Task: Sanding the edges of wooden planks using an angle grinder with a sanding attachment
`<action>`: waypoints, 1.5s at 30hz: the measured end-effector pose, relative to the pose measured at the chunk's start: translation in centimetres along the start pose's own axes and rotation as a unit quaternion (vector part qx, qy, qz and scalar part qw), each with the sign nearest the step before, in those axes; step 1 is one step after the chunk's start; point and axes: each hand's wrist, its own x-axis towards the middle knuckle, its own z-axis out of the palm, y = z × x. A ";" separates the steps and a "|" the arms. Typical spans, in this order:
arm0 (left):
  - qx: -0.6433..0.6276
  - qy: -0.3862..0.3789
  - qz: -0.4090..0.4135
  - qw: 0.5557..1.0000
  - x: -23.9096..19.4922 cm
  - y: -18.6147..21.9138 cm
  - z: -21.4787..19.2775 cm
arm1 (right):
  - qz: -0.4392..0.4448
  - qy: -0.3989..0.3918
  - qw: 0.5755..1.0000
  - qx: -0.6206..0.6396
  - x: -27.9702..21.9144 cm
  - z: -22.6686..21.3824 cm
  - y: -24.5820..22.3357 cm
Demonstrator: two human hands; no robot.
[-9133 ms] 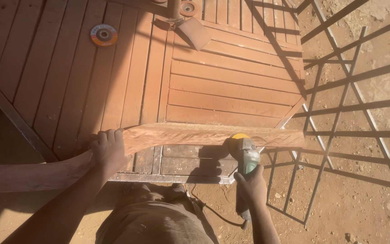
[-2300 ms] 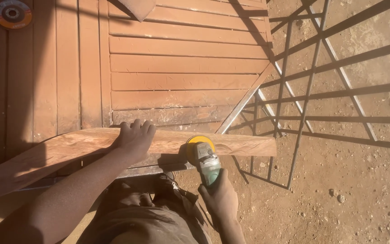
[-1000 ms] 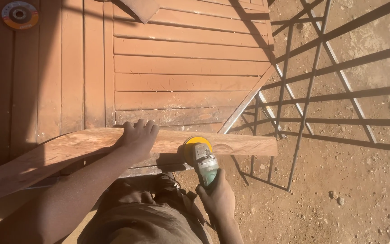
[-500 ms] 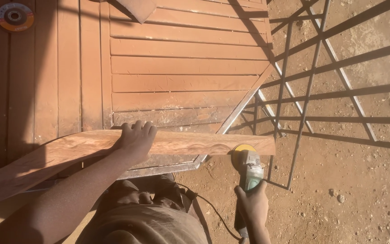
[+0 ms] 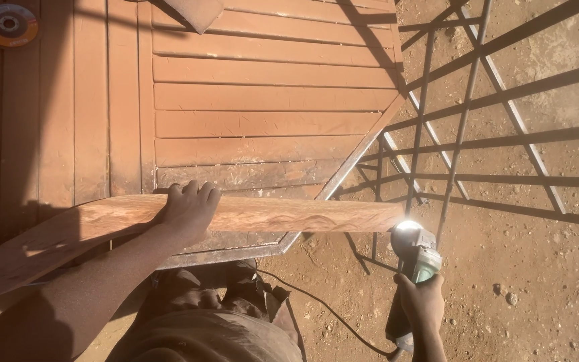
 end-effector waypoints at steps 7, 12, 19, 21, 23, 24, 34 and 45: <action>-0.020 -0.139 -0.008 0.990 0.5 0.0 -2.3 | 0.015 0.019 0.992 0.127 0.1 -2.5 -1.8; -0.015 -0.179 -0.012 0.984 0.7 0.2 -2.8 | -0.106 -0.073 0.991 -0.021 -2.6 0.8 -3.6; -0.008 -0.186 -0.017 0.982 0.6 0.3 -2.9 | -0.137 -0.056 0.985 -0.085 -0.8 -0.1 -4.3; -0.021 -0.152 -0.016 0.988 0.6 0.3 -2.9 | -0.057 0.000 0.998 -0.014 1.8 -0.6 -3.9; -0.014 -0.150 -0.017 0.988 0.9 0.5 -3.1 | -0.051 0.012 0.999 0.004 3.1 -1.5 -3.6; -0.006 -0.149 -0.015 0.989 0.6 0.4 -3.2 | -0.042 0.023 0.999 0.023 3.6 -1.7 -3.5; -0.223 -0.120 -0.070 0.965 -6.1 -5.9 -4.5 | -0.104 -0.026 0.994 0.024 -10.2 4.4 -11.5; -0.034 0.092 -0.213 0.972 -30.8 -21.4 4.9 | -0.419 -0.189 0.883 -0.090 -33.5 21.9 -16.8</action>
